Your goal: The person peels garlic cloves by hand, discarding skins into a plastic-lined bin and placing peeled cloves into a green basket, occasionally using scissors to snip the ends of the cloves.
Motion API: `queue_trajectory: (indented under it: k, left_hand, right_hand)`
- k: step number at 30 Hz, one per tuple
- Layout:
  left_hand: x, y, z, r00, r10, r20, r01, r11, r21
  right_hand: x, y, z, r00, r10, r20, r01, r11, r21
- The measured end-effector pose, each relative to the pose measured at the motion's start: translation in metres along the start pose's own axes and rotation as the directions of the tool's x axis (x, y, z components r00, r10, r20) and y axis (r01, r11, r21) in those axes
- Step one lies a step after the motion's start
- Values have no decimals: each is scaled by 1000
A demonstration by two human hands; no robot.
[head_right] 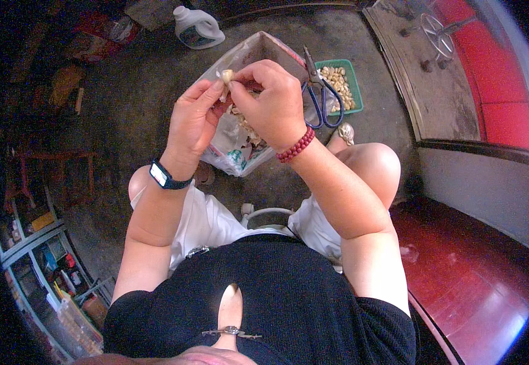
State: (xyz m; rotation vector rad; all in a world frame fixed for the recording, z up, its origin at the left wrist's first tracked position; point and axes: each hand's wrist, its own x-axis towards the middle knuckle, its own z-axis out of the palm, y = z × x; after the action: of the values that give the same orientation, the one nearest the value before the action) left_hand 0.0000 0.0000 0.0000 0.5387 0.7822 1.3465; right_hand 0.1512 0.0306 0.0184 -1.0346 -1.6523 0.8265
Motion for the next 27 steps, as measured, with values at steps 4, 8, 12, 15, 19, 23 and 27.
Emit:
queue_trajectory:
  k: [4,8,12,15,19,23,27]
  left_hand:
    - [-1,1,4,1000,12,-24,-11,999,30]
    - [-2,0,7,999,23,-24,-22,999,39]
    - [0,1,2,1000,-11,-2,11,1000,4]
    - [0,2,2,1000,-2,4,2,1000,16]
    - [-2,2,7,1000,-6,-17,7,999,43]
    - [-3,0,7,1000,-8,4,8,999,33]
    - [-3,0,7,1000,-17,-9,17,999,27]
  right_hand:
    - [0,-1,0,983,167,69,-174,979,102]
    - [0,-3,-2,955,273,114,-287,949,129]
    - [3,2,-3,943,293,155,-328,897,296]
    - [4,4,-5,916,328,229,-395,836,380]
    - [5,4,-10,880,368,301,-463,809,363]
    - [4,7,-11,864,384,326,-487,802,347]
    - [4,4,-11,867,378,323,-475,821,316]
